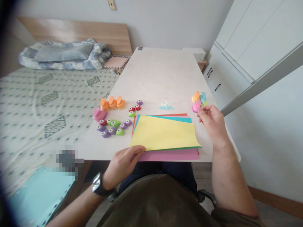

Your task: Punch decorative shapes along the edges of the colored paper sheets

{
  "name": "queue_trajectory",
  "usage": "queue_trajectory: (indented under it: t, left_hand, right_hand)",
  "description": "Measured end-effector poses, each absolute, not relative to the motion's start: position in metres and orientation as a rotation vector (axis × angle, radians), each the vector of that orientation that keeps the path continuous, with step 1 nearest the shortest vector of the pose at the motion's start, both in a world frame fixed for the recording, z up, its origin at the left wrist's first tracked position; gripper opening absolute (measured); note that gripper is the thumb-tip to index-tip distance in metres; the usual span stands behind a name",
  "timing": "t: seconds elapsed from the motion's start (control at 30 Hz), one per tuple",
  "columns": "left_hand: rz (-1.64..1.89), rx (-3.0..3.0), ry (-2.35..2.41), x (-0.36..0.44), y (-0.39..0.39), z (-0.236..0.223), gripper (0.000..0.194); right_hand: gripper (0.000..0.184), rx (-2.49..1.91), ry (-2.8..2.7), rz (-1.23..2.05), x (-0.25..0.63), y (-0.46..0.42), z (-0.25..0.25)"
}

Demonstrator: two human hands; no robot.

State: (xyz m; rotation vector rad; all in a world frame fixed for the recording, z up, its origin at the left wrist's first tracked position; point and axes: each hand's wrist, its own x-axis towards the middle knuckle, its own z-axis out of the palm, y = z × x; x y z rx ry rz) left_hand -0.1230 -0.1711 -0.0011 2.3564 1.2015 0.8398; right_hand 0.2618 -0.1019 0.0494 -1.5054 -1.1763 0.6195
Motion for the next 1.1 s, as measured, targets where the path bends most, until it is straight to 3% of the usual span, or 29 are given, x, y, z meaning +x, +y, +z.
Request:
queue_trajectory:
  t: [0.23, 0.4, 0.6, 1.1]
  left_hand:
    - [0.991, 2.403, 1.242, -0.119, -0.174, 0.001, 0.013]
    - [0.958, 2.410, 1.072, -0.115, -0.174, 0.003, 0.014]
    - [0.858, 2.385, 0.985, -0.115, -0.176, 0.007, 0.019]
    - [0.925, 2.285, 1.209, -0.108, -0.177, -0.001, 0.020]
  right_hand:
    - [0.051, -2.060, -1.427, 0.928, 0.278, -0.146, 0.046]
    - [0.048, -1.819, -1.356, 1.244, 0.266, -0.154, 0.049]
    - [0.059, -1.757, -1.284, 1.213, 0.272, -0.148, 0.035]
    - [0.053, -1.694, -1.152, 1.334, 0.256, -0.173, 0.036]
